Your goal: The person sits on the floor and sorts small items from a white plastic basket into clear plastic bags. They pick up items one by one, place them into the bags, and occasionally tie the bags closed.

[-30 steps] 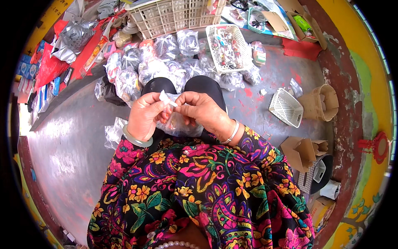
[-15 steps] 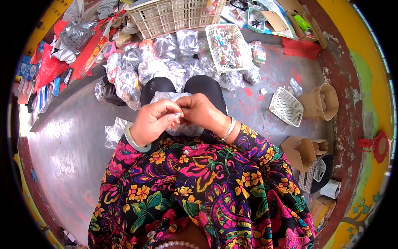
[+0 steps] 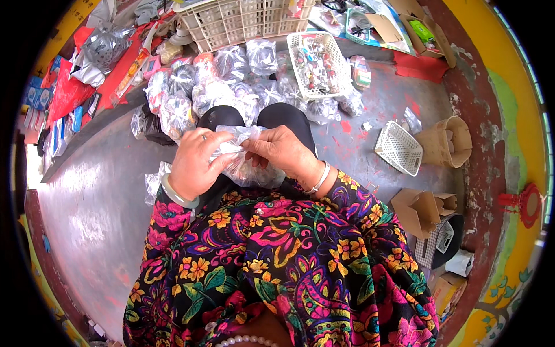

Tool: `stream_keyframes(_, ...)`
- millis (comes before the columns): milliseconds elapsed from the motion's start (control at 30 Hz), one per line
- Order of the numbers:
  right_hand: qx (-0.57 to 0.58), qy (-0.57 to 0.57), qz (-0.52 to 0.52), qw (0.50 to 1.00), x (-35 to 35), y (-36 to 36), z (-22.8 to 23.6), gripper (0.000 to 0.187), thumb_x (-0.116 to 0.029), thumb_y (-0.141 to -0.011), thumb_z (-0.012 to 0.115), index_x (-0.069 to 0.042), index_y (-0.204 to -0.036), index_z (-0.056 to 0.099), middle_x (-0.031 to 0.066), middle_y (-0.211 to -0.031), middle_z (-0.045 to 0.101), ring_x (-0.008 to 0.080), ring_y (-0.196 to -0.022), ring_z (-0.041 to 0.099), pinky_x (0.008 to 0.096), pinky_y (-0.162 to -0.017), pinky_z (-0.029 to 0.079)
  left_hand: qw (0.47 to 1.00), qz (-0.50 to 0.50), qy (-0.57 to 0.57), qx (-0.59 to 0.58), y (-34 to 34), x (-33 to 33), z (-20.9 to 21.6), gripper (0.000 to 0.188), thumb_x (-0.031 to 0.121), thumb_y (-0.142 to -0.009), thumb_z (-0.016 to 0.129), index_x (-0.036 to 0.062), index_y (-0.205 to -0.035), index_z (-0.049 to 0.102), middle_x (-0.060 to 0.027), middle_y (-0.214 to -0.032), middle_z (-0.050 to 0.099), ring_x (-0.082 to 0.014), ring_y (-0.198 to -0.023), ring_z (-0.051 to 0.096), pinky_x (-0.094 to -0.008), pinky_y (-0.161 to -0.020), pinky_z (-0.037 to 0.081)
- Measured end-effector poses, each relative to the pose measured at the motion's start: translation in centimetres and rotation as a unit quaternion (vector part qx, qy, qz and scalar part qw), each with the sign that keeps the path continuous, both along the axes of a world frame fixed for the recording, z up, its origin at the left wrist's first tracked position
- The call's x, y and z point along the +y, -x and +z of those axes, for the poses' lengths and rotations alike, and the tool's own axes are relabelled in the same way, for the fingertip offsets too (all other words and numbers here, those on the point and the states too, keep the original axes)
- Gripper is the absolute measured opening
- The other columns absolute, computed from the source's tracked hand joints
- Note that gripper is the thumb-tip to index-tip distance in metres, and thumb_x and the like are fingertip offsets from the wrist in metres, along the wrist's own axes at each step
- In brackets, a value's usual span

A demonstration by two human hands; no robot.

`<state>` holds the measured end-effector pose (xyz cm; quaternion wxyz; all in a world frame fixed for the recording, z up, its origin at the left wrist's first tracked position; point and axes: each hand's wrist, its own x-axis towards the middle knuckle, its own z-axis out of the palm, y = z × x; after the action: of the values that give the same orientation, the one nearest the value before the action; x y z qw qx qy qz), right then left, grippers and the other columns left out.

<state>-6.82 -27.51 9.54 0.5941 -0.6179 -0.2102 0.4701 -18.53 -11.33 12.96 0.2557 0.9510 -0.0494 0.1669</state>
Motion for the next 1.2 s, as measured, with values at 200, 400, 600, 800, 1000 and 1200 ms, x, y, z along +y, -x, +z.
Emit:
stream_keyframes(200,0.022,-0.009,0.018,1.000,0.0,-0.3,0.4,0.021,-0.017,-0.081,0.058,0.003,-0.076,0.063,0.0058,-0.063,0.059,0.0091,-0.053,0.054,0.0212,-0.047,0.042,0.991,-0.024,0.093,-0.089,0.2,-0.3,-1.2,0.010,0.003,-0.071,0.060,0.0040,-0.081,0.058,-0.0073,-0.073,0.058,-0.0240,-0.069,0.053,-0.0321,-0.064,0.040)
stream_keyframes(400,0.086,-0.007,0.043,0.995,-0.4,-0.7,0.6,0.013,-0.008,-0.076,0.060,0.004,-0.081,0.064,0.0066,-0.069,0.061,0.0088,-0.056,0.055,0.0198,-0.047,0.041,0.965,-0.168,0.202,-0.005,0.7,0.4,-0.9,0.008,0.002,-0.072,0.060,0.0021,-0.080,0.058,-0.0077,-0.072,0.057,-0.0240,-0.068,0.054,-0.0304,-0.065,0.041)
stream_keyframes(600,0.077,-0.015,0.055,0.995,-0.4,-0.7,0.4,0.010,0.000,-0.071,0.060,0.005,-0.080,0.063,0.0068,-0.068,0.061,0.0097,-0.058,0.056,0.0196,-0.048,0.041,0.886,-0.064,0.440,0.136,0.4,0.8,-3.3,0.018,0.000,-0.081,0.050,-0.0004,-0.098,0.054,-0.0052,-0.093,0.056,-0.0062,-0.071,0.051,-0.0206,-0.065,0.043)
stream_keyframes(800,0.061,-0.013,0.035,0.997,-0.4,-0.5,1.0,0.008,0.000,-0.072,0.061,0.004,-0.077,0.063,0.0061,-0.068,0.060,0.0095,-0.058,0.055,0.0198,-0.048,0.041,0.912,-0.037,0.370,0.174,-0.3,-0.8,-3.6,0.019,-0.002,-0.078,0.052,0.0003,-0.098,0.053,-0.0045,-0.089,0.055,-0.0050,-0.064,0.053,-0.0191,-0.056,0.041)
stream_keyframes(1000,0.058,-0.017,0.025,0.998,-0.5,-0.5,2.0,0.007,-0.003,-0.073,0.061,0.003,-0.077,0.062,0.0048,-0.066,0.059,0.0088,-0.057,0.054,0.0199,-0.048,0.041,0.940,-0.055,0.318,0.107,-0.8,-0.9,-3.4,0.012,-0.001,-0.076,0.053,-0.0006,-0.088,0.055,-0.0052,-0.075,0.054,-0.0109,-0.065,0.055,-0.0226,-0.058,0.042)
stream_keyframes(1200,-0.052,0.024,0.109,0.992,-0.4,-0.9,2.5,0.009,-0.003,-0.069,0.059,0.001,-0.076,0.062,0.0030,-0.063,0.057,0.0079,-0.055,0.052,0.0213,-0.048,0.040,0.951,-0.040,0.294,0.088,-0.8,-1.5,-3.6,0.007,-0.001,-0.072,0.053,-0.0014,-0.078,0.057,-0.0067,-0.072,0.054,-0.0129,-0.064,0.052,-0.0244,-0.058,0.041)
